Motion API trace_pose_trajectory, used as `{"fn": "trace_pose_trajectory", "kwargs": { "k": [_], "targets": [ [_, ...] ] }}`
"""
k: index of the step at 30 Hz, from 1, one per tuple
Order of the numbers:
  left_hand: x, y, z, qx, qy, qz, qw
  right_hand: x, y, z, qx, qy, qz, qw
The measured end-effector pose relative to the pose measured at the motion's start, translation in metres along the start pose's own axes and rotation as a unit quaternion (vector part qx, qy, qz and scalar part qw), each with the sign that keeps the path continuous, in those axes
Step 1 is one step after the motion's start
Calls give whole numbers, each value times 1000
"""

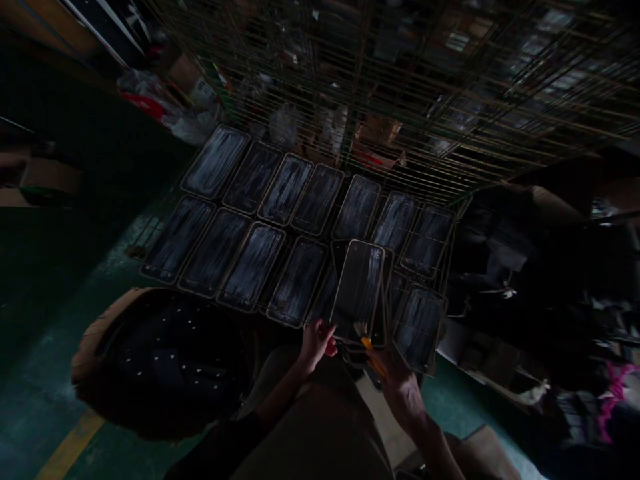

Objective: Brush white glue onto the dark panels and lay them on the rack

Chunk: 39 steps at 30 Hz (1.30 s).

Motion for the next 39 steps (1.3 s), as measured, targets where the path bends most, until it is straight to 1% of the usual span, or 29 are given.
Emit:
{"fn": "trace_pose_trajectory", "kwargs": {
  "k": [2, 4, 5, 7, 10, 12, 14, 15, 16, 17, 19, 20, 22, 24, 25, 26, 27, 29, 31, 33, 35, 36, 37, 39],
  "targets": [
    [0, -1, -1, -10, 4, 1, 1000, 7, -9, -2, -10, 0, 29, 1000],
    [0, 0, -2, -27, 9, 7, 1000, 20, -5, 11, -33, 16, 55, 998],
    [0, 0, -2, -37, 9, 11, 999, 28, 2, 24, -46, 27, 63, 997],
    [-1, 1, -3, -47, 5, 16, 999, 42, 24, 60, -56, 50, 58, 996],
    [-2, 3, -4, -36, -7, 10, 999, 56, 63, 123, -25, 100, -2, 995],
    [-2, 4, -5, -27, -11, 4, 1000, 58, 84, 156, -19, 125, -38, 991],
    [-3, 5, -7, -27, -11, -1, 1000, 51, 94, 172, -21, 121, -64, 990],
    [-3, 6, -7, -27, -11, -3, 1000, 45, 94, 171, -16, 109, -72, 991],
    [-3, 6, -7, -27, -12, -5, 1000, 38, 91, 164, -6, 95, -74, 993],
    [-3, 6, -7, -27, -13, -9, 999, 29, 84, 151, 6, 78, -72, 994],
    [-4, 6, -6, -25, -15, -13, 999, 12, 62, 113, 32, 48, -54, 997],
    [-4, 5, -6, -24, -15, -13, 1000, 4, 49, 91, 32, 24, -36, 999],
    [-4, 5, -5, -21, -16, -13, 1000, -7, 24, 51, 28, -2, 1, 1000],
    [-3, 6, -6, -20, -20, -14, 1000, -9, 3, 26, 21, -17, 25, 999],
    [-3, 7, -6, -21, -21, -16, 999, -6, -3, 22, 9, -21, 48, 999],
    [-2, 7, -7, -21, -23, -17, 999, -1, -5, 25, -5, -23, 74, 997],
    [-2, 8, -7, -20, -25, -17, 999, 5, -4, 33, -20, -22, 96, 995],
    [-2, 8, -7, -17, -28, -17, 999, 21, 10, 65, -39, -10, 112, 993],
    [-2, 8, -7, -15, -29, -16, 999, 38, 33, 108, -27, 36, 74, 996],
    [-2, 8, -6, -16, -32, -17, 999, 47, 58, 153, 3, 66, 30, 997],
    [-3, 7, -5, -15, -35, -20, 999, 49, 78, 188, 22, 86, -27, 996],
    [-2, 6, -5, -16, -35, -21, 999, 47, 85, 199, 26, 92, -49, 994],
    [-2, 5, -4, -17, -34, -22, 999, 44, 90, 205, 27, 95, -65, 993],
    [-1, 5, -3, -21, -31, -21, 999, 33, 90, 203, 31, 79, -72, 994]
  ]
}}
Point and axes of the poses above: each hand's wrist, its own z-axis towards the middle knuckle, its own x-axis out of the back of the hand, y = z × x, the point moved 3 cm from there along z, towards the middle knuckle, and after that the axes turned 14 degrees about x, right-handed, at the moved point
